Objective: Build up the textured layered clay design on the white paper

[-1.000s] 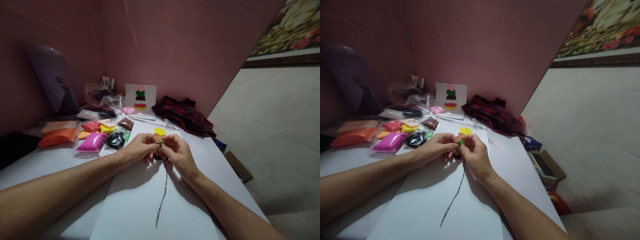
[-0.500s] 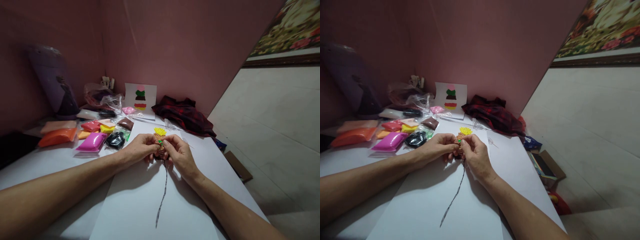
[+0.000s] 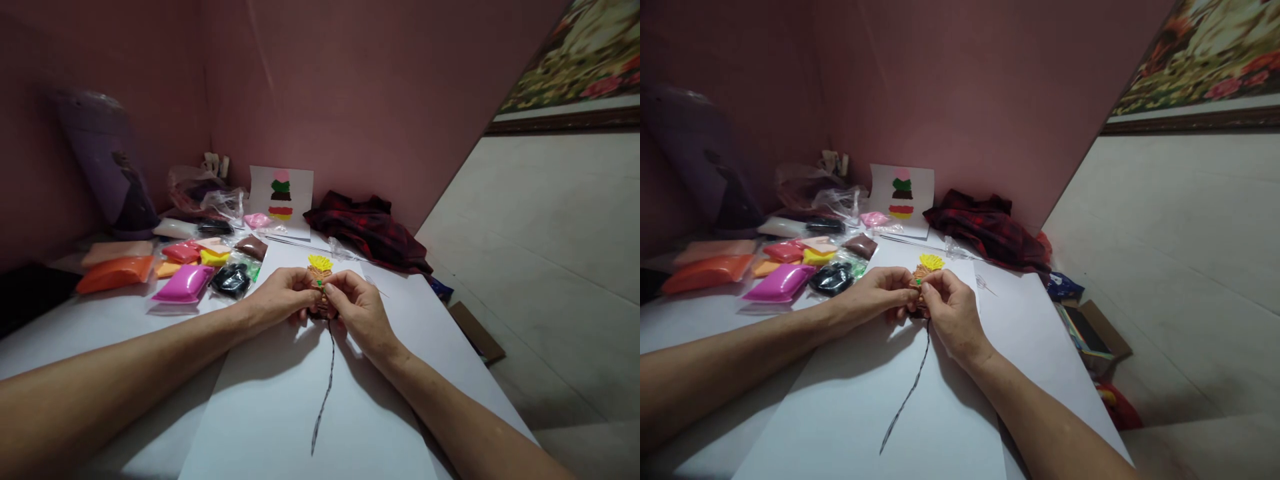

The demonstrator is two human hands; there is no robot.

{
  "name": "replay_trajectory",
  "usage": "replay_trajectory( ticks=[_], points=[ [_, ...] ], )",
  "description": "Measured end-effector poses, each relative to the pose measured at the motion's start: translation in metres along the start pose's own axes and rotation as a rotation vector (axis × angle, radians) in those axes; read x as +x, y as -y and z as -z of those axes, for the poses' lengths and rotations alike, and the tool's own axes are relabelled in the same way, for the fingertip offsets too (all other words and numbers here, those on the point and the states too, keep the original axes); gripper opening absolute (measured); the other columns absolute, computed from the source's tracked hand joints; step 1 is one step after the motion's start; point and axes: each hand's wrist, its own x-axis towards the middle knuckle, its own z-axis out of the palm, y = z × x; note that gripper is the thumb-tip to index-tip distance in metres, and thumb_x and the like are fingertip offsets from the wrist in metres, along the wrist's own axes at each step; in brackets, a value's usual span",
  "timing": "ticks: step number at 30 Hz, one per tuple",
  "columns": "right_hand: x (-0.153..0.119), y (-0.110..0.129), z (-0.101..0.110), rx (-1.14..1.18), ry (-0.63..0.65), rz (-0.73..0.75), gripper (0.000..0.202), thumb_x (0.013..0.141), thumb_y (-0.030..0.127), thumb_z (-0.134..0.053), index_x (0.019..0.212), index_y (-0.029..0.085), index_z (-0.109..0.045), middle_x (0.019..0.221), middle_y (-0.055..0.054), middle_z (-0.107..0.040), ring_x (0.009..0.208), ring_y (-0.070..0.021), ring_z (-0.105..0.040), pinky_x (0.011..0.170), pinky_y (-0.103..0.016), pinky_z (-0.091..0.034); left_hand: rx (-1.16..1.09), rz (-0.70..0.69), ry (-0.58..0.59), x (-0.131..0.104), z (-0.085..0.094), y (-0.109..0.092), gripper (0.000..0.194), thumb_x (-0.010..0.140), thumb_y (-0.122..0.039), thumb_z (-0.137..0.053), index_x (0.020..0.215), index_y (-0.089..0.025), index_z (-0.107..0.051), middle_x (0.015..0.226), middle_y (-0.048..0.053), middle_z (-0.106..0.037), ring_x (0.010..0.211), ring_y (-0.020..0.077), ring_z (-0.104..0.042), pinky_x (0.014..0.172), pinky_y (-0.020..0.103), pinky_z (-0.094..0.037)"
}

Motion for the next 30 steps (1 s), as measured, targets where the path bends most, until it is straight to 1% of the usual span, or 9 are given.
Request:
replay_trajectory(
  ticks=[3,11,14,17,24,30],
  points=[
    [0.0002,0.0006,-0.0003,-0.005,0.001,0.008,0.01,0.081,0.027,-0.057,0.076,0.018,-0.055,0.059,0.004,-0.054,0.049,-0.0083,-0.047,0.046,-0.021,-0.04,0.009,0.0,-0.003,0.0001,-0.0002,-0.0013,0.012,0.07,-0.024,-0.057,0.07,-0.016,-0.049,0.056,-0.002,-0.057,0.044,0.0076,-0.05,0.042,0.018,-0.038],
    [-0.0016,0.0018,-0.0009,-0.023,0.023,0.031,0.009,0.082,0.027,-0.055,0.078,0.019,-0.055,0.065,0.002,-0.058,0.056,-0.0108,-0.056,0.052,-0.023,-0.047,-0.007,0.009,-0.008,-0.0006,-0.0017,-0.003,0.012,0.071,-0.024,-0.057,0.068,-0.015,-0.049,0.054,-0.003,-0.055,0.043,0.0075,-0.049,0.041,0.019,-0.037],
    [-0.0032,0.0006,0.0005,-0.125,0.022,0.072,0.006,0.083,0.026,-0.055,0.082,0.019,-0.056,0.069,0.002,-0.059,0.06,-0.0114,-0.056,0.056,-0.024,-0.046,-0.006,0.008,-0.011,-0.0012,-0.0017,-0.0029,0.013,0.07,-0.024,-0.058,0.068,-0.015,-0.049,0.055,-0.003,-0.054,0.043,0.0072,-0.049,0.042,0.019,-0.037],
    [-0.004,-0.0011,0.0013,-0.203,0.027,0.116,0.006,0.083,0.024,-0.054,0.082,0.019,-0.056,0.069,0.001,-0.059,0.06,-0.0116,-0.054,0.056,-0.024,-0.044,0.009,-0.005,-0.007,-0.0008,-0.001,-0.0008,0.013,0.069,-0.024,-0.058,0.068,-0.015,-0.049,0.058,-0.003,-0.055,0.045,0.0069,-0.049,0.043,0.018,-0.037],
    [-0.0033,-0.0014,0.0005,-0.208,0.027,0.131,0.006,0.083,0.024,-0.053,0.081,0.019,-0.057,0.072,0.0,-0.06,0.064,-0.0131,-0.056,0.059,-0.025,-0.046,0.047,0.005,-0.016,0.0006,-0.0012,0.0001,0.012,0.069,-0.024,-0.057,0.07,-0.015,-0.049,0.058,-0.003,-0.055,0.045,0.007,-0.049,0.042,0.018,-0.036],
    [-0.0042,-0.0005,0.0009,-0.267,0.024,0.146,0.006,0.084,0.022,-0.052,0.08,0.02,-0.057,0.074,0.0,-0.061,0.065,-0.0138,-0.057,0.06,-0.026,-0.046,0.045,0.009,-0.013,0.0005,-0.002,0.0004,0.009,0.07,-0.022,-0.055,0.069,-0.016,-0.049,0.056,-0.004,-0.055,0.044,0.0066,-0.048,0.042,0.018,-0.036]
  ],
)
